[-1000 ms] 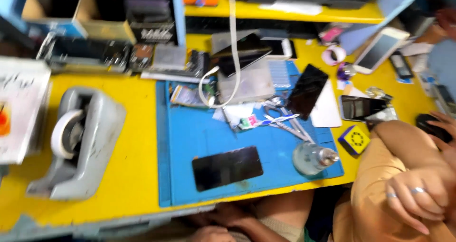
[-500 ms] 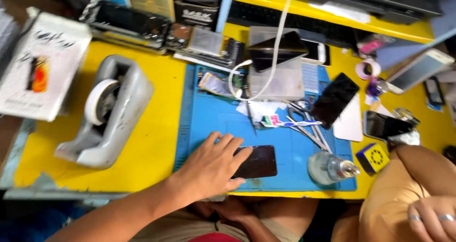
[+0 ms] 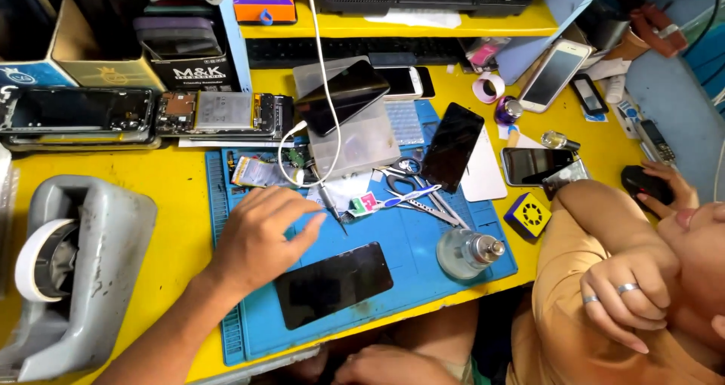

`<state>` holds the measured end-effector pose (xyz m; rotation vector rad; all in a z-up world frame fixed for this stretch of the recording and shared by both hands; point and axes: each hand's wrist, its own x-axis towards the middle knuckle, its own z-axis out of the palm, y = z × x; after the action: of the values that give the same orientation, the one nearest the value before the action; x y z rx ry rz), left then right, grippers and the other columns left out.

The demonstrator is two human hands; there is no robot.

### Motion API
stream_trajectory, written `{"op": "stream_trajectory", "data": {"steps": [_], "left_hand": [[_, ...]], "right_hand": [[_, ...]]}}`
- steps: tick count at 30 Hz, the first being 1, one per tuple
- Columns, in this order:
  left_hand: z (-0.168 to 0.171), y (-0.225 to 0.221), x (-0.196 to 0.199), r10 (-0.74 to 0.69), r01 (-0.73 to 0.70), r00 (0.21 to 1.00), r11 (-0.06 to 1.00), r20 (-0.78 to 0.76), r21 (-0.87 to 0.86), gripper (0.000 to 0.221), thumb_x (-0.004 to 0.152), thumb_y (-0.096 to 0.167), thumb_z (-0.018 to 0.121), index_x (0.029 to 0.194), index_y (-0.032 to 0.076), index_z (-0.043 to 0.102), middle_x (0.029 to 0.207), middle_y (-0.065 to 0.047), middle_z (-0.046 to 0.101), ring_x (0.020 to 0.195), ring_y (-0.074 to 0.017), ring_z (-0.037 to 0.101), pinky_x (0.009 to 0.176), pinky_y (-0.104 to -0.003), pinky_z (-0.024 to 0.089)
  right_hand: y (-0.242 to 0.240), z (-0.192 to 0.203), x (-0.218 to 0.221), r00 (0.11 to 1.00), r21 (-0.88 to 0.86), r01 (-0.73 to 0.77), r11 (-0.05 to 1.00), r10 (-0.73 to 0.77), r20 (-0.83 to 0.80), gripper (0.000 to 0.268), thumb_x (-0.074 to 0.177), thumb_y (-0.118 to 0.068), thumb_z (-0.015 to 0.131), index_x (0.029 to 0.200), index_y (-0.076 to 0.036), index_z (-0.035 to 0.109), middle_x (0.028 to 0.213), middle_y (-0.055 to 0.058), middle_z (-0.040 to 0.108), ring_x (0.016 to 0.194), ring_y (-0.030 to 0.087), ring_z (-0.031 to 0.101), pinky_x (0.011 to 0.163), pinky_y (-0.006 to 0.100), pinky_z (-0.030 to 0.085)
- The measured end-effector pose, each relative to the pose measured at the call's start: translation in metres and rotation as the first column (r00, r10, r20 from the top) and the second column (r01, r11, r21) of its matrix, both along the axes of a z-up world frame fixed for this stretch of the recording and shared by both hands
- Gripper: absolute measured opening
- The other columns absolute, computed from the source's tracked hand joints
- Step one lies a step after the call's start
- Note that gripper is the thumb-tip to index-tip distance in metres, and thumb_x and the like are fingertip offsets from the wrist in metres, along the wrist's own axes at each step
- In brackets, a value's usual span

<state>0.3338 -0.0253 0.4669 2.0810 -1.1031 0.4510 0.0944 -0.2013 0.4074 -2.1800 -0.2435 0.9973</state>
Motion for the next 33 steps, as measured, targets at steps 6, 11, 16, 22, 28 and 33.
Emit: {"op": "stream_trajectory", "data": {"steps": [6, 11, 16, 22, 28, 33], "left_hand": [[-0.021, 0.009, 0.002, 0.094, -0.093, 0.996, 0.991, 0.007, -0.100, 0.009, 0.093, 0.025, 0.076, 0.085, 0.020, 0.075, 0.074, 0.006, 0.065, 0.072, -0.0155, 0.067, 0.070, -0.032, 0.055], [-0.021, 0.005, -0.009, 0.080, -0.070, 0.995, 0.988, 0.066, -0.137, 0.015, 0.094, 0.024, 0.074, 0.081, 0.016, 0.072, 0.065, 0.001, 0.058, 0.064, -0.0180, 0.064, 0.062, -0.031, 0.053], [-0.029, 0.013, 0.001, 0.075, -0.067, 0.996, 0.984, 0.046, -0.163, 0.017, 0.097, 0.025, 0.070, 0.082, 0.017, 0.073, 0.062, 0.005, 0.057, 0.060, -0.0139, 0.063, 0.059, -0.028, 0.052], [-0.024, 0.019, 0.004, 0.094, -0.087, 0.995, 0.981, 0.030, -0.172, 0.020, 0.099, 0.022, 0.067, 0.082, 0.013, 0.072, 0.060, 0.002, 0.057, 0.058, -0.0161, 0.063, 0.057, -0.030, 0.052], [-0.027, 0.016, 0.006, 0.080, -0.075, 0.997, 0.981, 0.020, -0.178, 0.019, 0.098, 0.022, 0.069, 0.082, 0.012, 0.073, 0.060, 0.000, 0.057, 0.059, -0.0182, 0.063, 0.056, -0.031, 0.052], [-0.029, 0.017, 0.005, 0.074, -0.070, 0.997, 0.981, 0.012, -0.180, 0.018, 0.098, 0.022, 0.069, 0.083, 0.012, 0.073, 0.060, -0.001, 0.056, 0.059, -0.0196, 0.063, 0.057, -0.031, 0.053]], "right_hand": [[-0.096, 0.147, 0.114, 0.791, 0.052, 0.258, 0.965, -0.242, 0.562, 0.016, 0.090, -0.020, 0.063, 0.089, -0.010, 0.075, 0.074, 0.011, 0.071, 0.074, 0.035, 0.070, 0.074, 0.043, 0.056], [-0.153, 0.112, 0.276, 0.668, -0.421, 0.647, 0.636, -0.206, 0.715, 0.032, 0.096, -0.045, 0.066, 0.100, -0.017, 0.079, 0.090, 0.016, 0.076, 0.095, 0.040, 0.075, 0.079, 0.049, 0.059], [-0.157, 0.065, 0.326, 0.727, -0.487, 0.656, 0.577, -0.308, 0.614, 0.050, 0.091, -0.043, 0.073, 0.118, 0.000, 0.071, 0.106, 0.029, 0.071, 0.105, 0.045, 0.071, 0.084, 0.055, 0.058], [-0.142, 0.047, 0.329, 0.668, -0.445, 0.719, 0.533, -0.355, 0.654, 0.063, 0.088, -0.035, 0.081, 0.128, 0.009, 0.060, 0.115, 0.036, 0.066, 0.107, 0.050, 0.069, 0.086, 0.059, 0.057], [-0.134, 0.075, 0.310, 0.536, -0.190, 0.815, 0.547, -0.586, 0.608, 0.047, 0.092, -0.021, 0.071, 0.127, 0.009, 0.062, 0.109, 0.032, 0.069, 0.084, 0.037, 0.073, 0.069, 0.042, 0.062], [-0.151, 0.086, 0.310, 0.495, -0.179, 0.820, 0.544, -0.515, 0.700, 0.042, 0.093, -0.016, 0.069, 0.125, 0.011, 0.062, 0.095, 0.035, 0.069, 0.063, 0.041, 0.073, 0.060, 0.051, 0.064]]}}
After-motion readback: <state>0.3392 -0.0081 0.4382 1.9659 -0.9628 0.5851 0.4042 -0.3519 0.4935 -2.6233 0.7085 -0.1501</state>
